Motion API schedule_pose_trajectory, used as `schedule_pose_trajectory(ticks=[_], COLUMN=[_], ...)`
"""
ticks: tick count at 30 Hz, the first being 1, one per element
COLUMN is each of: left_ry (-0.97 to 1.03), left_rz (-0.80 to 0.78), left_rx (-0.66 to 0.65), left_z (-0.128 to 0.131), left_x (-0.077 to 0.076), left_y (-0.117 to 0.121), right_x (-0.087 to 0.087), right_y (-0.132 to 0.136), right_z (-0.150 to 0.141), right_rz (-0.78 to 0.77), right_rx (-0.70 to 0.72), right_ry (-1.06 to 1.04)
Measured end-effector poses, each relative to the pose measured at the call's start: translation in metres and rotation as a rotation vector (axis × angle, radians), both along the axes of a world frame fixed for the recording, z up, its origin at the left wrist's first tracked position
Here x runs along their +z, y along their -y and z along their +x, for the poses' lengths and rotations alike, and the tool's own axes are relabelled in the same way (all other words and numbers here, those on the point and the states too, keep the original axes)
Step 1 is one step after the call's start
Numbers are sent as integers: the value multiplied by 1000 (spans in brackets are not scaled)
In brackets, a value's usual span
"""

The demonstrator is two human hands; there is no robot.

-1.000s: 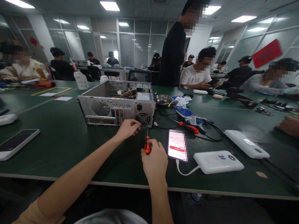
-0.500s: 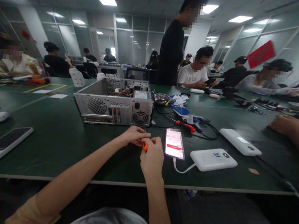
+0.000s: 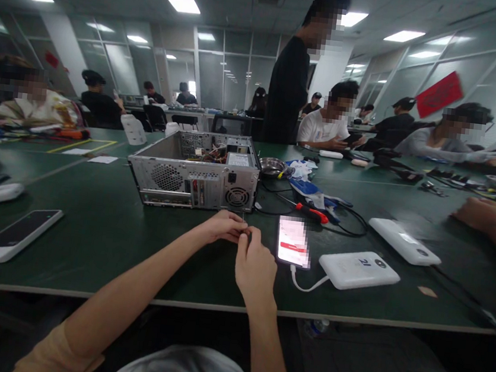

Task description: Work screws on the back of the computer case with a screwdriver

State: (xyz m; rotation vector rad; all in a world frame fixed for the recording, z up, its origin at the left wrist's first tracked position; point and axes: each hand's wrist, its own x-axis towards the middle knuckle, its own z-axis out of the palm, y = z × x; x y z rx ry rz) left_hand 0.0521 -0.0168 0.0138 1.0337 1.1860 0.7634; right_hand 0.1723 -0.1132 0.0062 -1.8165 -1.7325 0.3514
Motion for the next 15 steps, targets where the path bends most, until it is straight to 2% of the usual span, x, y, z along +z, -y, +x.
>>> schedule_pose_trajectory(ticks=[4, 8, 10, 13, 15], left_ry=[2, -124, -276, -647, -807], left_rz=[22, 107, 197, 445, 500], left_rx=[43, 61, 95, 230, 283], left_z=[1, 0, -6, -21, -29], left_x=[1, 5, 7, 10, 11], left_y=[-2, -4, -4, -2, -2], right_x=[-5, -7, -5, -4, -4], right_y=[-3, -3, -3, -2, -2], right_z=[2, 3, 4, 4, 3], right_rz=[50, 145, 154, 166, 178], right_rx=[13, -22, -40, -50, -51], right_ry=[-76, -171, -187, -208, -218])
